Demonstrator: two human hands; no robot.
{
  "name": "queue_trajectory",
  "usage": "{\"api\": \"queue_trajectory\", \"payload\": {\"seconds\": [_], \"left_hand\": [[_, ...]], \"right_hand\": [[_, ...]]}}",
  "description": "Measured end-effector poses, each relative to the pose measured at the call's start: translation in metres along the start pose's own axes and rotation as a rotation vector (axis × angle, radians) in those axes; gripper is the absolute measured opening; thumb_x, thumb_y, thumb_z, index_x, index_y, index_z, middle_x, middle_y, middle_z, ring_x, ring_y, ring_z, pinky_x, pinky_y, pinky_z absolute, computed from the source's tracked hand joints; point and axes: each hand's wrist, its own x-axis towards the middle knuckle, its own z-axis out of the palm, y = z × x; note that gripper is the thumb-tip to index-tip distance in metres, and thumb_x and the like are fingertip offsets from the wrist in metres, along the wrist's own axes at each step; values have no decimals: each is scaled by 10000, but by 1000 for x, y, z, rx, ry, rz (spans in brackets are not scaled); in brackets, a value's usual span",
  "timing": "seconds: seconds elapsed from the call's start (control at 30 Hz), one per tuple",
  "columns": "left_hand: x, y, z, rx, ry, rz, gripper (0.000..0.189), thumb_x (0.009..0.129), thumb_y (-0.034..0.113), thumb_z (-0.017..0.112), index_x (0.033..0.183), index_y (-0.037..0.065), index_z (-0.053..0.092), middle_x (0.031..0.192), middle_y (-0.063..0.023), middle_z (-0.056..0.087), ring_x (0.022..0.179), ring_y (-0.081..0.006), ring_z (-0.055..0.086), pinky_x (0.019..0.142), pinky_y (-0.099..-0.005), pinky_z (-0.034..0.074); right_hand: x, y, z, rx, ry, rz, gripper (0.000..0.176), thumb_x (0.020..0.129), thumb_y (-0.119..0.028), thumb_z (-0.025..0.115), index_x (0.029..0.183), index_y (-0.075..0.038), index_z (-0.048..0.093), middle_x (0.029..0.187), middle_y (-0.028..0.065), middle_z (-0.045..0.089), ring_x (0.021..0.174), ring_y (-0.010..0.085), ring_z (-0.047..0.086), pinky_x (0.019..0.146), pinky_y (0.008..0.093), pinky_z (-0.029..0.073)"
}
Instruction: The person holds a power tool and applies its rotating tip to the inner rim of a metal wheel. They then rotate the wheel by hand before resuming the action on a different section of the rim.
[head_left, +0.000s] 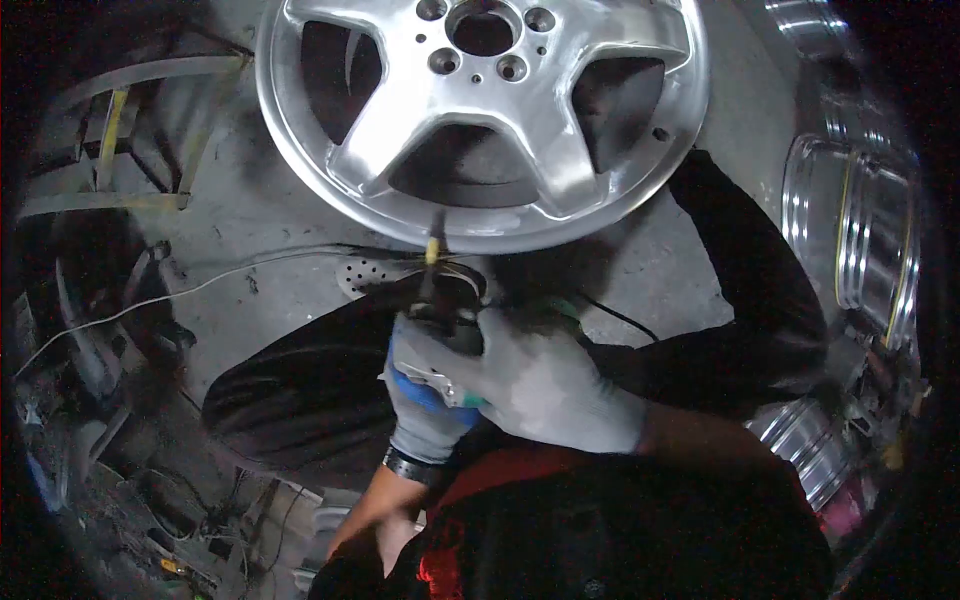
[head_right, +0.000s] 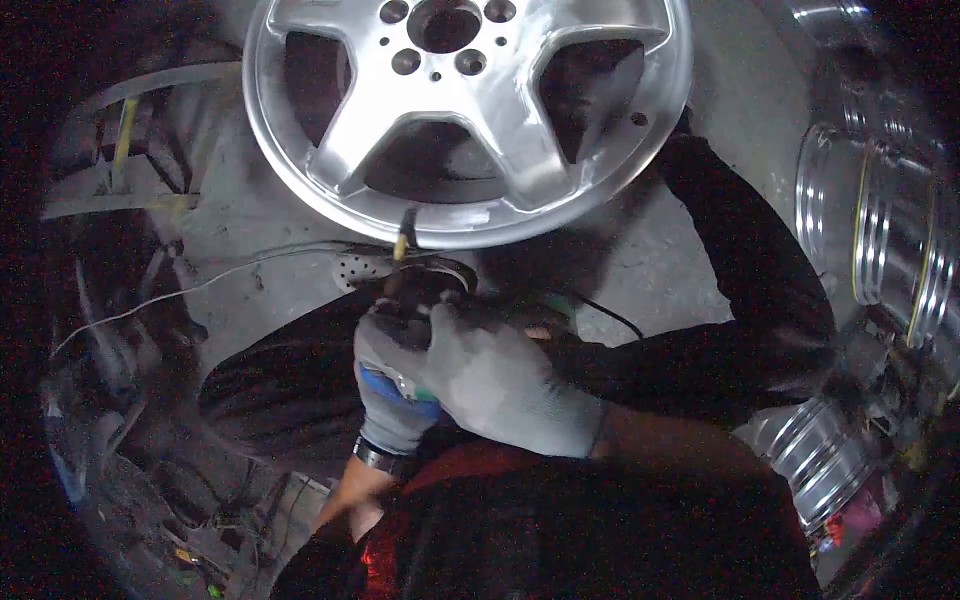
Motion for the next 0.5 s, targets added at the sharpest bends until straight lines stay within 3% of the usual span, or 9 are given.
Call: {"api": "queue_trajectory", "payload": {"seconds": [0.03, 0.07, 0.13, 0.17, 0.3, 0.37, 0.4, 0.5], "left_hand": [[3, -4, -7, -154, -12, -71, 394, 1037, 349, 393, 1277, 55, 498, 1177, -121, 616, 1100, -231, 607, 976, -403, 504], [2, -2, -13, -147, -11, -71, 394, 1037, 349, 393, 1277, 55, 498, 1177, -121, 616, 1100, -231, 607, 976, -403, 504], [5, 15, -20, 303, -13, 50, 368, 1045, 313, 370, 1282, 61, 495, 1207, -125, 606, 1118, -239, 604, 993, -417, 499], [8, 3, -21, -75, 13, -75, 380, 1042, 330, 380, 1284, 60, 493, 1223, -133, 601, 1135, -249, 601, 1016, -420, 489], [5, -4, -12, 158, -51, 39, 410, 1051, 362, 350, 1285, 63, 504, 1240, -132, 597, 1142, -260, 599, 1026, -418, 484], [2, -2, -9, -115, -52, -175, 426, 1060, 369, 320, 1298, 72, 510, 1256, -124, 593, 1154, -262, 592, 1035, -416, 476], [2, -1, -11, -118, -51, -174, 426, 1060, 369, 320, 1298, 72, 510, 1256, -124, 593, 1154, -262, 592, 1035, -416, 476], [6, -4, -29, 132, -23, -43, 442, 1063, 385, 307, 1307, 85, 521, 1262, -118, 597, 1159, -262, 589, 1034, -419, 473]], "right_hand": [[9, -2, 2, -6, 23, -16, 744, 835, -220, 652, 1524, -306, 382, 979, 181, 538, 695, 291, 630, 580, 400, 525], [15, -4, 3, -13, 47, -30, 724, 850, -219, 634, 1524, -309, 383, 976, 180, 539, 686, 289, 627, 567, 395, 518], [23, -5, 8, 23, 106, -38, 711, 861, -219, 619, 1524, -314, 381, 972, 181, 540, 686, 289, 626, 567, 395, 515], [24, -5, 10, 56, 158, -44, 698, 872, -219, 604, 1525, -319, 379, 969, 182, 541, 686, 289, 625, 566, 395, 512], [10, -5, 8, 23, 118, -8, 709, 870, -221, 608, 1530, -319, 368, 976, 187, 543, 687, 291, 628, 570, 409, 522], [7, -10, 1, 20, 50, 26, 721, 861, -219, 615, 1531, -307, 363, 1017, 220, 555, 720, 311, 631, 605, 408, 534], [8, -10, 2, 17, 49, 25, 721, 861, -219, 615, 1531, -307, 363, 1017, 220, 555, 720, 311, 631, 605, 408, 534], [22, -15, 8, -4, 153, -13, 650, 860, -118, 561, 1475, -280, 426, 885, 175, 570, 804, 313, 630, 649, 388, 546]]}}
